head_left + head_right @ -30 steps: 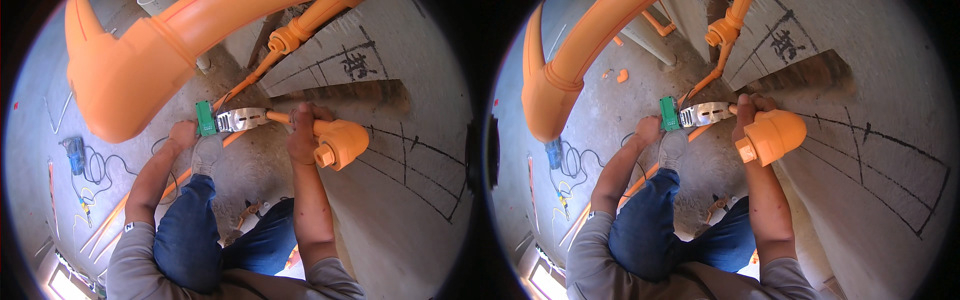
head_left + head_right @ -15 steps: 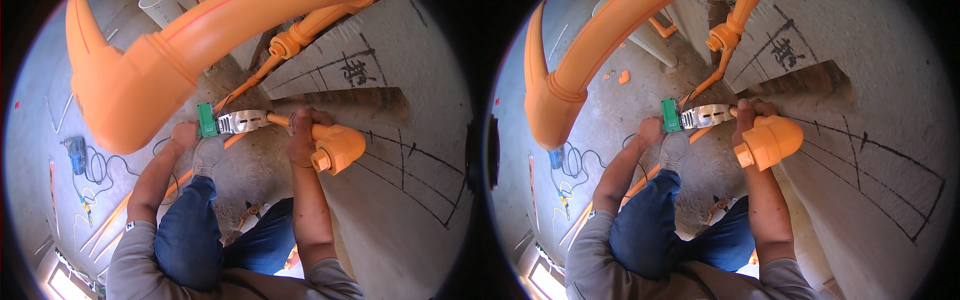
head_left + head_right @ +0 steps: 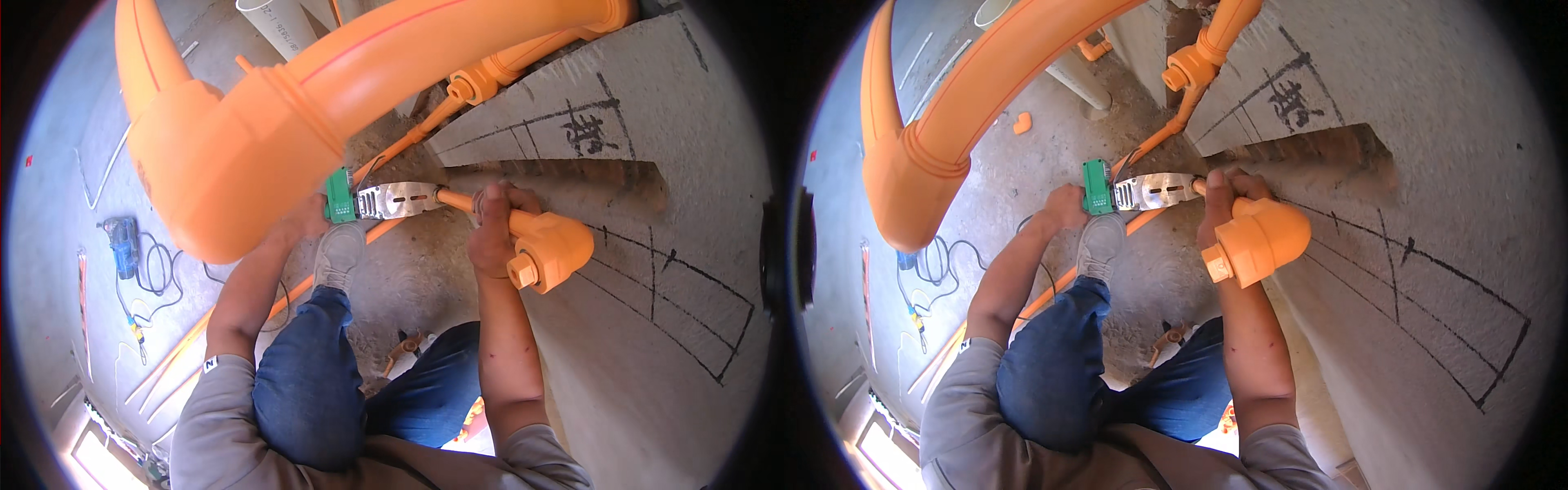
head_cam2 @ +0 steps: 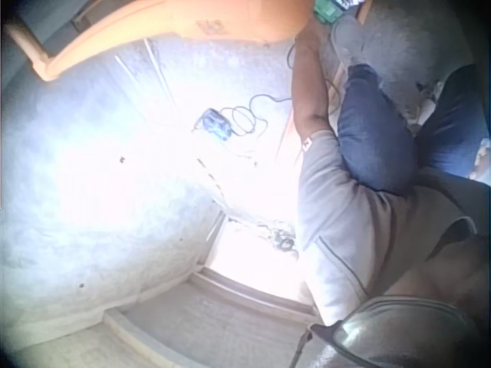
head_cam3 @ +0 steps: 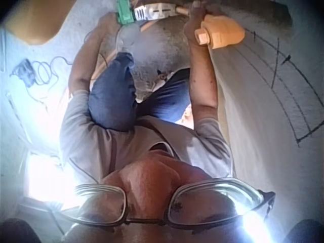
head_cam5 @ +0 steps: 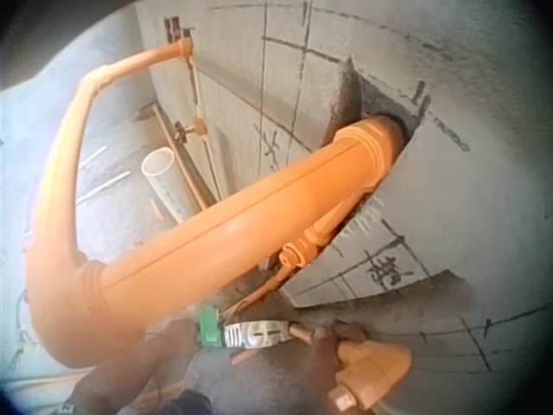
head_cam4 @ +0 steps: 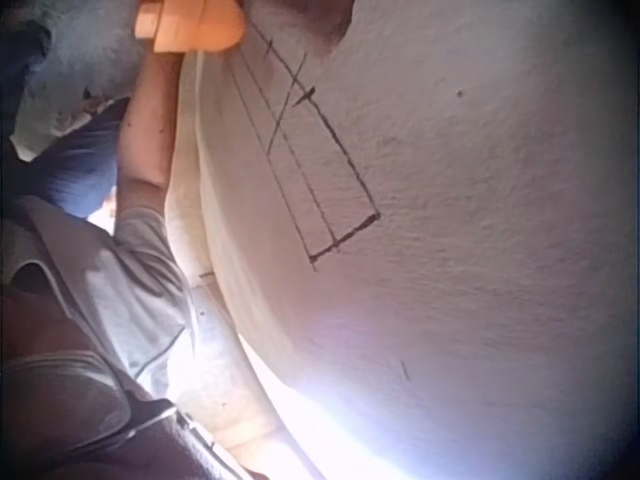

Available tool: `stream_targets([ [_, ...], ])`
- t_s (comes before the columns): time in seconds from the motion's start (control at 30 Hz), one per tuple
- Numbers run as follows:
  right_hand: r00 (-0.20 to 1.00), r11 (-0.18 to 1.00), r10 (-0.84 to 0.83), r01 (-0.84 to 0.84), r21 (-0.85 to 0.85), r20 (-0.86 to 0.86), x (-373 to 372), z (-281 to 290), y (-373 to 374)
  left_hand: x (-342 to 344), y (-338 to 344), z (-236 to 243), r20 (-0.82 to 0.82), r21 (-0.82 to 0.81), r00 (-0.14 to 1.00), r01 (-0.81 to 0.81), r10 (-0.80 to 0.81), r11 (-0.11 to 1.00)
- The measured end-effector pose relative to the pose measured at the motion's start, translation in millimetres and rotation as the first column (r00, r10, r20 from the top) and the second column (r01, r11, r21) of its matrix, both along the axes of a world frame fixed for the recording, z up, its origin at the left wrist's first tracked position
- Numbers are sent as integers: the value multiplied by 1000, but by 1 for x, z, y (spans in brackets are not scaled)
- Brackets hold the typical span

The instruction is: The person connects orange plumbing pipes and fittings using a heat fusion tool. They heat the end of a pipe and the inside of a T-fitting simultaneously, press them together to form a joint, and then repeat the process to connect the assembly to existing wall-mounted piping.

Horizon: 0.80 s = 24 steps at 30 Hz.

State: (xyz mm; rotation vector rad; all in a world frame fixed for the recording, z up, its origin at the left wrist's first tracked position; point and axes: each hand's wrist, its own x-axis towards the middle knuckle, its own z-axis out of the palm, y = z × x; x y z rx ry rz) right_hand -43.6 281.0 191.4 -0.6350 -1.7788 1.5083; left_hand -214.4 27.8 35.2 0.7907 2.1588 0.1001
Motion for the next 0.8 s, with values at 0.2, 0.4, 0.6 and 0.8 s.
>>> stream_targets([
  [0.2,998,999,30,-29,15,-54,-3,2,1,2,4,11,-116,10,993,25,-24,1000],
  [0.4,998,997,51,-53,62,22,2,0,2,-3,1,-4,-57,-86,996,61,-66,994],
  [0.6,997,996,55,-58,64,48,2,4,0,-3,-3,-12,-91,-60,993,70,-75,996],
  [0.8,999,999,40,-40,36,-13,-1,4,1,0,4,-7,-87,-105,995,42,-51,994],
])
